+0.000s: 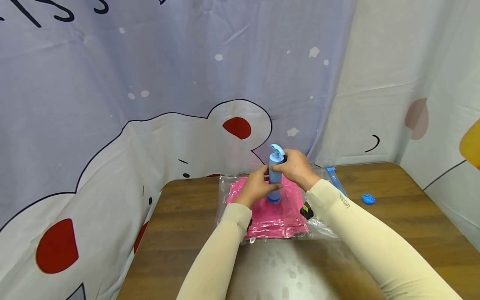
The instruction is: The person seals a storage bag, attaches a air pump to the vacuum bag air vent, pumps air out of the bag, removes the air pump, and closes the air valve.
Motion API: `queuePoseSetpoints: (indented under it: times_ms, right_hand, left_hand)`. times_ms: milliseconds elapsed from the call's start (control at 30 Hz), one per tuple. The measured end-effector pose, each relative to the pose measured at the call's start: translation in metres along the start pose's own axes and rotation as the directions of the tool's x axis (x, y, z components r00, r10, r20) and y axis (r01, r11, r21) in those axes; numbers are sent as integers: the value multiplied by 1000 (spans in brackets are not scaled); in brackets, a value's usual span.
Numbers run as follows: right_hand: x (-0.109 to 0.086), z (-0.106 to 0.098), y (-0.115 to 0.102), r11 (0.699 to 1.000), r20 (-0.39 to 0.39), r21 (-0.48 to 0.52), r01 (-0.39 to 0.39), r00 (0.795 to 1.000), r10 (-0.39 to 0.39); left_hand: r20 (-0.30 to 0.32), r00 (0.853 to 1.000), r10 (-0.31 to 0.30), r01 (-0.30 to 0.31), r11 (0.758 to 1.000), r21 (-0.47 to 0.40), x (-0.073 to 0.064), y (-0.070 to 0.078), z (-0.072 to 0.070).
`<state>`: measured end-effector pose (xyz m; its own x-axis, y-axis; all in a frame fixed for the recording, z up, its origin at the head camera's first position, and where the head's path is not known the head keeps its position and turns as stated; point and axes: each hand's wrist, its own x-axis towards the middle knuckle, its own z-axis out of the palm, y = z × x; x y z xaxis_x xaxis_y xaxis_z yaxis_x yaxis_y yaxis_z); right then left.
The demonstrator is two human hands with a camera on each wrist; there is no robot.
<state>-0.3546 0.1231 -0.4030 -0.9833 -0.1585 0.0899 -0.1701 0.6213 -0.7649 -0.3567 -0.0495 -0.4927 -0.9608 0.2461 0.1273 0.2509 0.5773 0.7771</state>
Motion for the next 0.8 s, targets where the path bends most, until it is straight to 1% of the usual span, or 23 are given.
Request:
queuePoseSetpoints:
  times_ms: [67, 100, 200, 267, 367, 433, 567, 633, 733, 800]
  right_hand:
    - [1, 1, 0, 1000, 6, 12, -9, 1000, 9]
    - [1, 1, -1, 1000, 8, 13, -10, 1000, 10]
    - [1, 1, -1, 1000, 19, 21, -14, 1000, 13]
    - [1, 2, -1, 1000, 22, 26, -10, 1000, 10]
    - [0, 5, 4, 999, 12, 37, -6, 1000, 6]
    - [-1, 9, 9, 999, -2, 43, -12, 1000, 12]
    - [-5, 15, 17, 998, -35, 56, -27, 999, 29]
    - [-6, 17, 19, 998, -51, 57, -25, 998, 28]
    - [-7, 19, 20, 998, -55, 52, -19, 998, 22]
    - [-8, 21, 21, 999, -50, 36, -23, 998, 25]
  left_hand:
    - [21, 1000, 12, -11, 999, -38, 0, -2, -3]
    - [25, 1000, 15, -14, 999, -39, 0, -3, -3]
    - [17, 1000, 19, -19, 1000, -20, 0, -4, -4]
    - [0, 1000, 17, -17, 1000, -3, 0, -5, -3]
    - [-51, 999, 7, -7, 1000, 12, 0, -4, 1]
    - [-97, 995, -12, 15, 999, 31, -1, -2, 6]
    - [-200, 979, -46, 67, 993, 100, -3, 3, 17]
    - [-242, 969, -49, 84, 987, 136, -4, 4, 21]
    - [-280, 959, -44, 93, 982, 165, -4, 3, 24]
    - [-290, 956, -39, 96, 978, 186, -4, 3, 25]
